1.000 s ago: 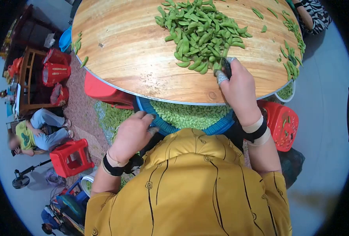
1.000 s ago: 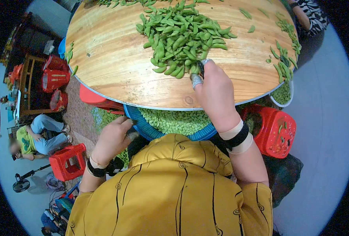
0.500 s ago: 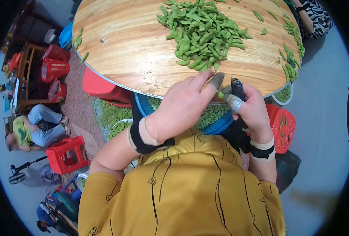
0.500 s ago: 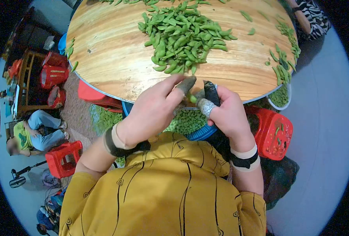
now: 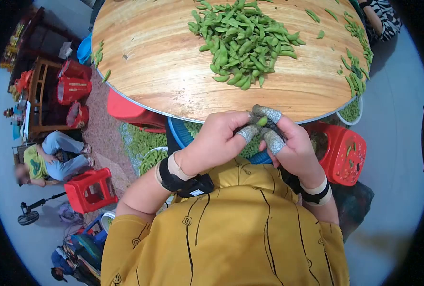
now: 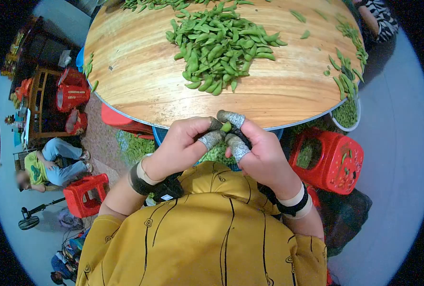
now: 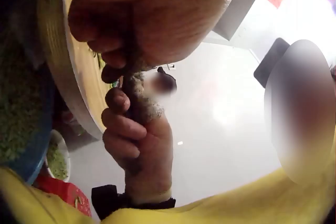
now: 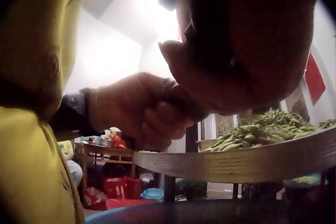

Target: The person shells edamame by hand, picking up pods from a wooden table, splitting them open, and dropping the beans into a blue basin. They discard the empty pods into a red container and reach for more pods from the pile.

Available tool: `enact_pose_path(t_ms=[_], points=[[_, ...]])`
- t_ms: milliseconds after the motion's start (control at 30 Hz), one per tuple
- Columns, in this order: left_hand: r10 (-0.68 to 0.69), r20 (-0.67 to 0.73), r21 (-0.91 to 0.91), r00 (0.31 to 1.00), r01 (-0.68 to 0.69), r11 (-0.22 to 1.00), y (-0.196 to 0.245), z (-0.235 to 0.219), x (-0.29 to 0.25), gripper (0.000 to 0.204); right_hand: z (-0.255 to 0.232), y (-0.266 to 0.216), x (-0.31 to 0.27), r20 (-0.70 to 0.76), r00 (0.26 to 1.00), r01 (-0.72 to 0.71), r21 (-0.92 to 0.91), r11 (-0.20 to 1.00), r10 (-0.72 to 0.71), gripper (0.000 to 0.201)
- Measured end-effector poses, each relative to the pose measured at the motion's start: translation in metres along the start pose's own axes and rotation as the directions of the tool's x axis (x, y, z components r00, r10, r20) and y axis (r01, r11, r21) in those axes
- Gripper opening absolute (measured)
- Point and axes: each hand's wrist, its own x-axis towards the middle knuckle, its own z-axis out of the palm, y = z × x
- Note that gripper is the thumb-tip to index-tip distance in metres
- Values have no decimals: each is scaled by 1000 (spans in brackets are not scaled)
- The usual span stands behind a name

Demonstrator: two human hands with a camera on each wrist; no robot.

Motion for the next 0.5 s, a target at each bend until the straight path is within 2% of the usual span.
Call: enact_pose_path(t_ms=[67,200,267,300,367,400,467,500], points=[[44,-19,126,999,-41,991,6,0,-1,20,1,-4,-3,21,997,-79,89,993,77,46],[8,-29,160,1000,-3,987,-4,-1,0,21,-3,-5,-5,18,998,-65,86,994,63,44],[96,-19,292,995,-87,952,-6,0,-1,21,-4,-3,-4,37,997,-62,54,997,60,42],[95,-17,293,995,-86,952,-5,0,-1,21,-5,0,-3,37,997,-63,56,996,61,42],[244,81,429,966,-255,866,-2,0,-3,20,-5,6,-1,57,997,-51,47,998,48,42],[242,82,430,967,-254,867,-1,1,-3,20,-5,8,0,56,997,-51,50,997,48,42],[76,60,194,995,-87,977,0,1,-2,19,-4,10,0,83,992,-113,223,968,97,40],[75,60,195,995,-86,977,-1,1,-2,19,-3,9,-1,83,992,-113,225,968,97,40]])
